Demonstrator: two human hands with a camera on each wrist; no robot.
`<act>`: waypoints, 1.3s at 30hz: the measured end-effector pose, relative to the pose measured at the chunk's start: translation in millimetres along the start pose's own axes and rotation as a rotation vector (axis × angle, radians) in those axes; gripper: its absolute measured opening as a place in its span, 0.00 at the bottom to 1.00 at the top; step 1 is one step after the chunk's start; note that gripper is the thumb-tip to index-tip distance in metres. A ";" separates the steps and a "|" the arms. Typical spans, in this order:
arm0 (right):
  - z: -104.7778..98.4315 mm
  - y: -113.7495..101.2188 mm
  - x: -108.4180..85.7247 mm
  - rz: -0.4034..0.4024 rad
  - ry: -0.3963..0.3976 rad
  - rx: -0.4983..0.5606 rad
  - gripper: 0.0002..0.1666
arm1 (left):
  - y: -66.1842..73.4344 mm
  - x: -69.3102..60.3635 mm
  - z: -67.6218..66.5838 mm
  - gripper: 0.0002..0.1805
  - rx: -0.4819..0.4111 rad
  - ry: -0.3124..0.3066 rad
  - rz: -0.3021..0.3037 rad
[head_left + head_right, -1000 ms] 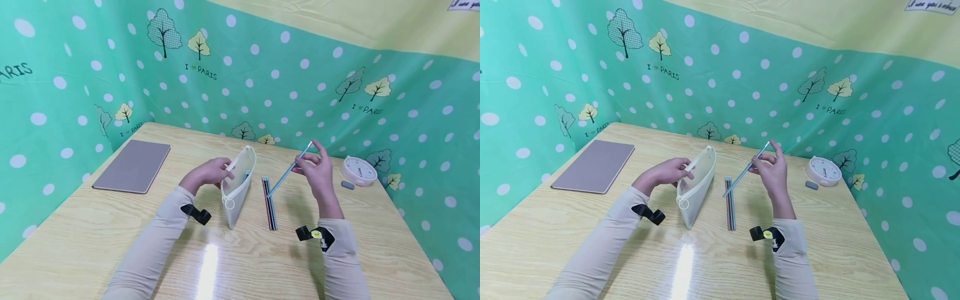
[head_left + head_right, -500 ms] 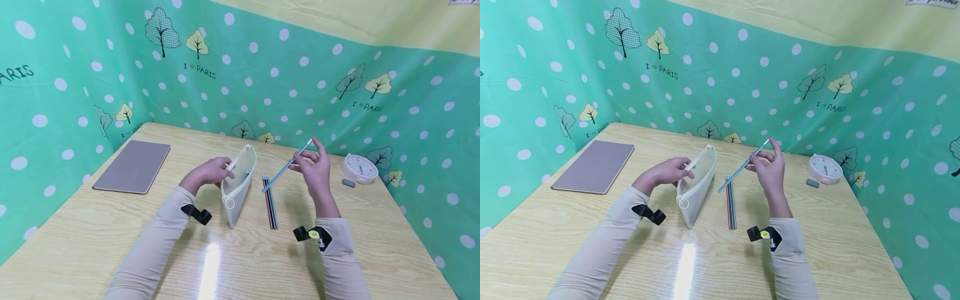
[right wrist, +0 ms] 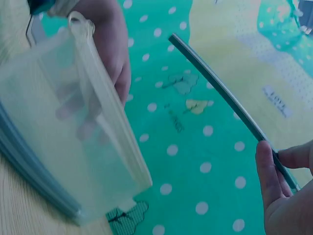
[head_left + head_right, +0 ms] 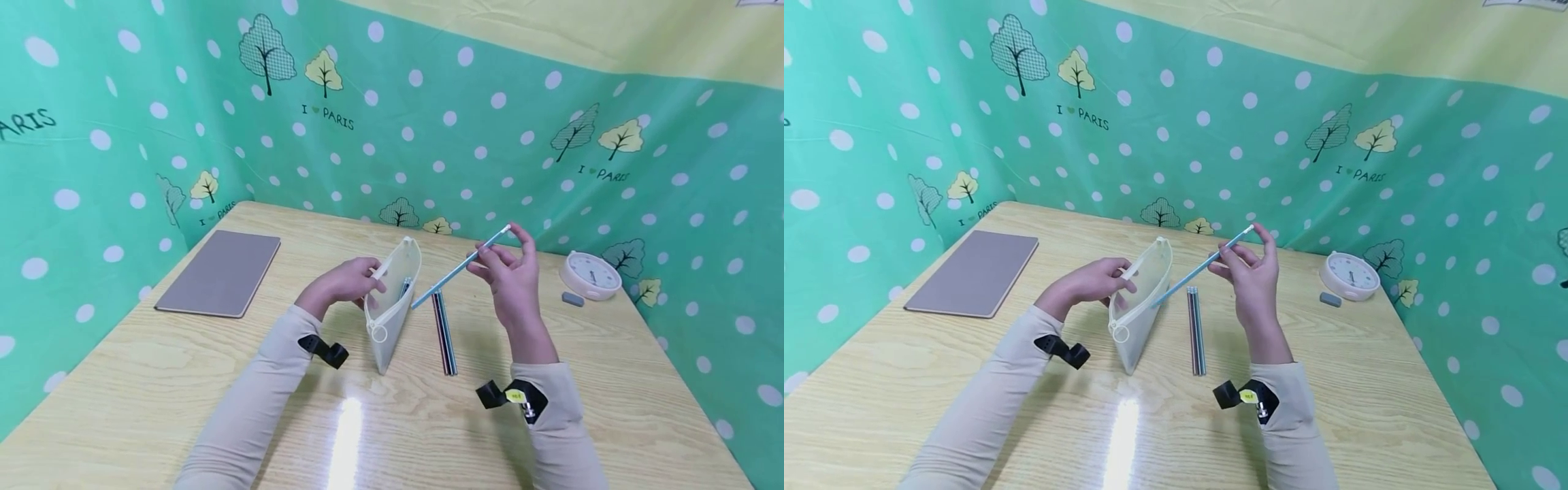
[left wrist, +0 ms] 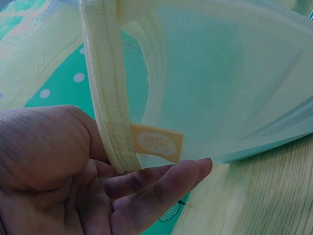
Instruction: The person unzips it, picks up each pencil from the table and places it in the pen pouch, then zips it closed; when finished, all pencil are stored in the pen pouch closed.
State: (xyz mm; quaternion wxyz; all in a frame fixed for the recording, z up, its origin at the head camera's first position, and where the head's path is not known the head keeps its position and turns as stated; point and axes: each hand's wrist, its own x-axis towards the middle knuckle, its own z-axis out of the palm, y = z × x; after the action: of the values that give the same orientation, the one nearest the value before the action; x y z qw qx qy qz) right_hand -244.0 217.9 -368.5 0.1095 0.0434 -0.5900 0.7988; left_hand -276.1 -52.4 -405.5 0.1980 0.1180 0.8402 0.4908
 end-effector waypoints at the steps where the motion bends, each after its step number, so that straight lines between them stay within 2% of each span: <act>1: 2.4 -1.7 -2.1 -0.015 0.006 0.030 0.37 | 0.3 0.1 0.0 0.18 0.003 0.000 0.000; 5: 9.9 -4.8 -7.7 -0.071 0.034 0.121 0.29 | 1.0 0.0 -0.3 0.18 0.002 -0.004 0.002; 9: 14.0 -2.1 -8.8 -0.118 0.066 0.154 0.26 | 2.7 -1.8 -0.2 0.17 -0.009 -0.012 0.010; 12: 16.4 1.7 -9.3 -0.162 0.089 0.132 0.26 | 2.3 -1.3 -0.1 0.17 -0.012 -0.014 0.016; 17: 20.2 10.6 -11.3 -0.230 0.108 0.039 0.30 | 0.3 1.4 1.1 0.18 -0.003 -0.008 0.010; 23: 25.2 20.2 -14.7 -0.272 0.075 -0.040 0.33 | 1.1 0.3 2.0 0.18 -0.001 -0.005 0.000; 29: 30.5 24.3 -18.8 -0.308 0.044 -0.074 0.34 | 3.2 -1.8 1.8 0.18 0.001 -0.006 0.003; 39: 36.6 29.6 -22.9 -0.296 -0.079 -0.106 0.34 | 2.9 -1.5 1.0 0.17 -0.020 -0.005 -0.005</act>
State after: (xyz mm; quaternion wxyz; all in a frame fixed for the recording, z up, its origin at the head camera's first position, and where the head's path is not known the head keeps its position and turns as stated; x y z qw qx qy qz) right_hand -230.7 172.0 -389.8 0.2048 0.1552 -0.6223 0.7394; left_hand -274.3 -50.8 -403.1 0.2023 0.1152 0.8350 0.4985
